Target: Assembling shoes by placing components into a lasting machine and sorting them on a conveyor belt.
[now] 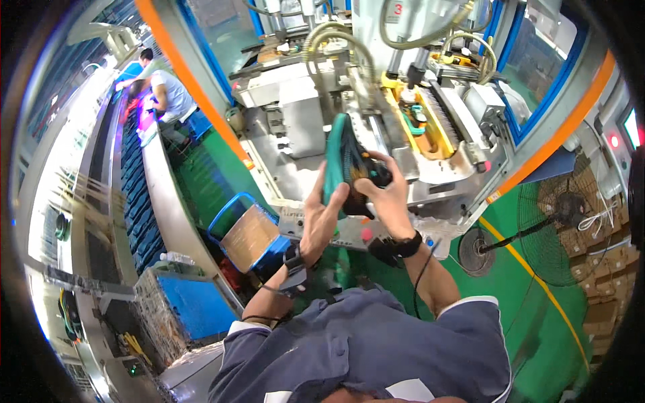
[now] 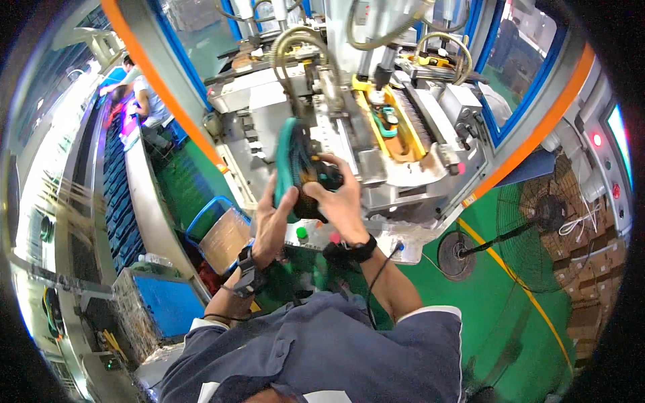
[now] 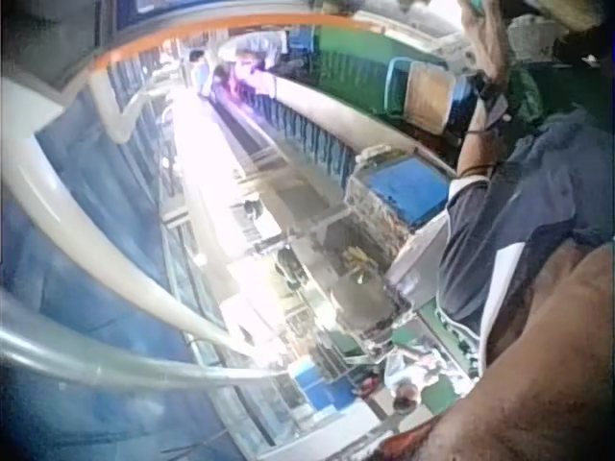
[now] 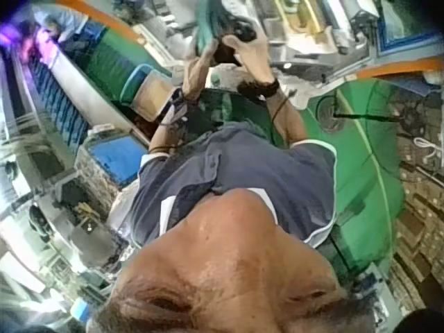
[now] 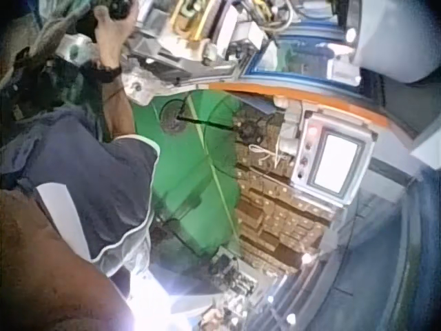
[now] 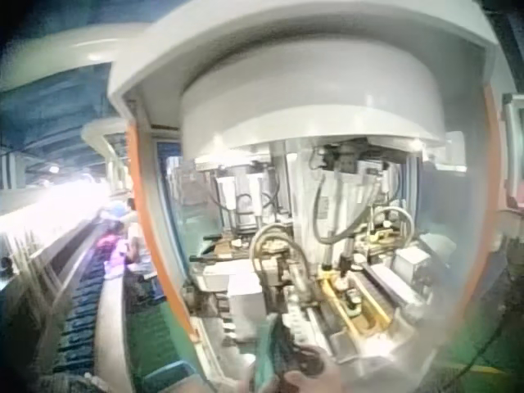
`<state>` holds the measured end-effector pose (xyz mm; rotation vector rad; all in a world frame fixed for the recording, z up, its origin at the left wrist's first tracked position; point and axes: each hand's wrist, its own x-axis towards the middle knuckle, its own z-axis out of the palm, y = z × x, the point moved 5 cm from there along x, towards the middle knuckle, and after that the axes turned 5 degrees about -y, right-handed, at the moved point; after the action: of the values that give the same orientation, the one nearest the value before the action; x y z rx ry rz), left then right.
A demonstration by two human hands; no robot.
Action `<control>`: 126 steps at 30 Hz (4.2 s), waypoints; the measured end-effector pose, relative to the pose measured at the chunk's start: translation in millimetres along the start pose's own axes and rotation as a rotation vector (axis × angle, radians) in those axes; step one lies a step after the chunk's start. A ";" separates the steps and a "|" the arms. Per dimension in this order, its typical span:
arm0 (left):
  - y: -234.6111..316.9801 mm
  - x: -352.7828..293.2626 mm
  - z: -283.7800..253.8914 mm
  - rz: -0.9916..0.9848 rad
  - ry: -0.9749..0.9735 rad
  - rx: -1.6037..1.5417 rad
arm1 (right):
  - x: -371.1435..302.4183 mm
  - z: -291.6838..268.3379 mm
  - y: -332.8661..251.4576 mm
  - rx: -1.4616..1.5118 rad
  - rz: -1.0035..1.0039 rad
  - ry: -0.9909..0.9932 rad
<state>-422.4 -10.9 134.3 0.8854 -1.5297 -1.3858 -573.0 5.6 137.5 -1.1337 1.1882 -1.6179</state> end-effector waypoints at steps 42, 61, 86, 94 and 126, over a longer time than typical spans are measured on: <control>-10.9 -59.7 -172.9 -0.365 0.574 -0.400 | 374.4 -85.5 236.8 -1.388 0.351 0.237; -77.9 -292.2 -82.4 -0.476 1.341 -0.500 | -23.7 87.2 306.7 -0.828 -0.453 -0.899; -190.7 -931.9 -319.5 -0.482 2.285 0.167 | -345.9 765.5 -172.9 -0.192 -1.019 -1.747; -239.1 -1061.7 -373.9 -1.086 2.457 0.993 | -469.7 914.8 -176.4 -0.468 -0.956 -2.190; 73.5 -279.6 -180.8 0.186 0.211 -1.012 | -112.4 345.9 -119.0 -0.002 -0.181 -1.050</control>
<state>-147.3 187.4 170.1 0.2263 -0.5671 -1.5934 -222.9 55.9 283.7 -1.7886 0.3917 -0.8645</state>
